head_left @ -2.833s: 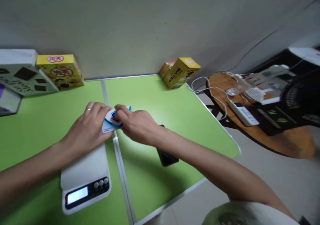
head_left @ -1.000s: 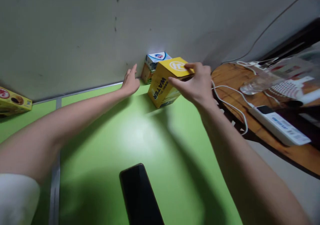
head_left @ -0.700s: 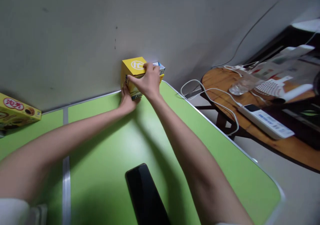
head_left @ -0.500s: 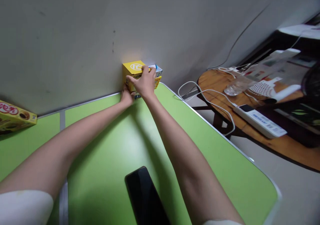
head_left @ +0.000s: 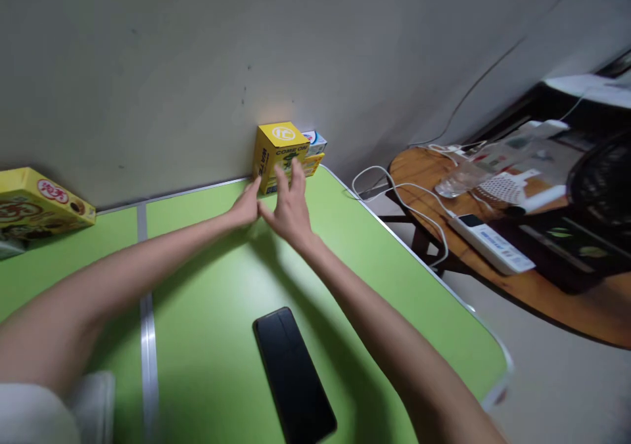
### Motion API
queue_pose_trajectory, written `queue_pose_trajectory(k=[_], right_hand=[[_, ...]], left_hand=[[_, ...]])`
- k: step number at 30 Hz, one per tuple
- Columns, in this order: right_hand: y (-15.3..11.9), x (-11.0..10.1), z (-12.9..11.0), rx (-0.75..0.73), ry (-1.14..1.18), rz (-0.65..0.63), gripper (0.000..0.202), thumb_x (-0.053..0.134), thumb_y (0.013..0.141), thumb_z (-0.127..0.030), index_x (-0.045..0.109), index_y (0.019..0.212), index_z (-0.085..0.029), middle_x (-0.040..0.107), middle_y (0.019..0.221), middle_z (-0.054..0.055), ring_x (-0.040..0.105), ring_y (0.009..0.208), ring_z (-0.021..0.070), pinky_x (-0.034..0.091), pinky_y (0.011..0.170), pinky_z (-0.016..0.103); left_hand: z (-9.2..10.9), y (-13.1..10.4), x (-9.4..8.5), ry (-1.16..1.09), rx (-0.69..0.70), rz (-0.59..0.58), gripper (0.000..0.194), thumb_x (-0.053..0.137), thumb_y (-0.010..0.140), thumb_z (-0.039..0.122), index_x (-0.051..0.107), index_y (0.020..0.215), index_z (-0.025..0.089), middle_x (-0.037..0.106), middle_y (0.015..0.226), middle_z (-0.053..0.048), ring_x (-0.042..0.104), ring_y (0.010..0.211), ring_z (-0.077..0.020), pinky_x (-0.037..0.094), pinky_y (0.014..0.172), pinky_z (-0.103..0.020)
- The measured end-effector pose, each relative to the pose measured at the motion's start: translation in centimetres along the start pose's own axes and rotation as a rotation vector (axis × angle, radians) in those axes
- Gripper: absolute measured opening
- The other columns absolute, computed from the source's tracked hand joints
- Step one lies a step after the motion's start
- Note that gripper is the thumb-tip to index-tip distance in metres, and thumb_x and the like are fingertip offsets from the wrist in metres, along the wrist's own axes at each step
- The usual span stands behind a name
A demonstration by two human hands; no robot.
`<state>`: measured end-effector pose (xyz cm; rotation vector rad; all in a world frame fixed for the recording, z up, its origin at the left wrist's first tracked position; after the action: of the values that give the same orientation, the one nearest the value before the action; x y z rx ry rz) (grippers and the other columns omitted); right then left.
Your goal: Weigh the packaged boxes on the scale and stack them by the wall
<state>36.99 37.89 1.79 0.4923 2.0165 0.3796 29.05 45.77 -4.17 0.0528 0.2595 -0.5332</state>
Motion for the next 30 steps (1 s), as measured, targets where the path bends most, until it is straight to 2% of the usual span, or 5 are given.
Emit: queue_pose_trajectory(k=[6, 14, 19, 26, 30], right_hand=[[-8.4, 0.9, -6.7, -0.06, 0.094, -0.474, 0.029, 0.057, 0.087, -0.019, 0.064, 0.113, -0.009, 0.06, 0.13, 0.023, 0.055, 0.126, 0.033, 0.045, 0.106, 0.051], [-13.8, 3.1, -26.8, -0.519, 0.421, -0.87, 0.027, 0.055, 0.085, -0.01, 0.066, 0.109, -0.014, 0.073, 0.111, 0.013, 0.069, 0.099, 0.0249, 0.055, 0.087, 0.041], [-14.8, 9.8, -36.7, -0.616, 0.533, -0.934, 0.036, 0.054, 0.082, -0.008, 0.062, 0.116, -0.017, 0.07, 0.116, 0.014, 0.068, 0.1, 0.0248, 0.056, 0.086, 0.044], [-10.1, 22.0, -50.0, -0.531, 0.401, -0.795, 0.042, 0.059, 0.084, -0.015, 0.055, 0.125, -0.009, 0.061, 0.128, 0.019, 0.071, 0.083, 0.0202, 0.057, 0.087, 0.04], [-7.5, 26.8, -55.8, -0.505, 0.327, -0.696, 0.052, 0.059, 0.082, -0.013, 0.049, 0.133, -0.01, 0.053, 0.138, 0.021, 0.061, 0.116, 0.0305, 0.052, 0.098, 0.046]], left_hand=[[-1.0, -14.0, -5.6, 0.247, -0.034, -0.201, 0.056, 0.061, 0.074, 0.021, 0.058, 0.13, 0.016, 0.052, 0.145, -0.015, 0.054, 0.13, -0.0316, 0.038, 0.114, -0.05], [1.4, -29.1, -15.5, 0.334, 0.002, -0.169, 0.058, 0.049, 0.075, 0.008, 0.056, 0.132, 0.015, 0.063, 0.134, -0.012, 0.057, 0.126, -0.0259, 0.043, 0.111, -0.044], [-1.3, -34.5, -26.0, 0.347, -0.066, 0.117, 0.053, 0.044, 0.076, 0.004, 0.06, 0.125, 0.016, 0.069, 0.122, -0.011, 0.063, 0.117, -0.0238, 0.051, 0.103, -0.04], [-5.4, -40.7, -43.4, 0.808, -0.092, 0.637, 0.057, 0.05, 0.081, 0.009, 0.045, 0.138, 0.009, 0.043, 0.149, -0.021, 0.033, 0.144, -0.0329, 0.027, 0.121, -0.053], [-7.7, -41.7, -48.7, 0.917, -0.173, 0.717, 0.061, 0.054, 0.078, 0.008, 0.044, 0.139, 0.005, 0.038, 0.152, -0.022, 0.027, 0.147, -0.0376, 0.025, 0.121, -0.054]])
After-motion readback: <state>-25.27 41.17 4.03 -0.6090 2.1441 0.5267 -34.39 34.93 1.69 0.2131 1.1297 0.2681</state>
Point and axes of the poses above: each hand's wrist, its own y-axis towards the middle knuckle, its own x-axis out of the palm, z = x × y, the point moved 8 cm from there along y, towards the middle knuckle
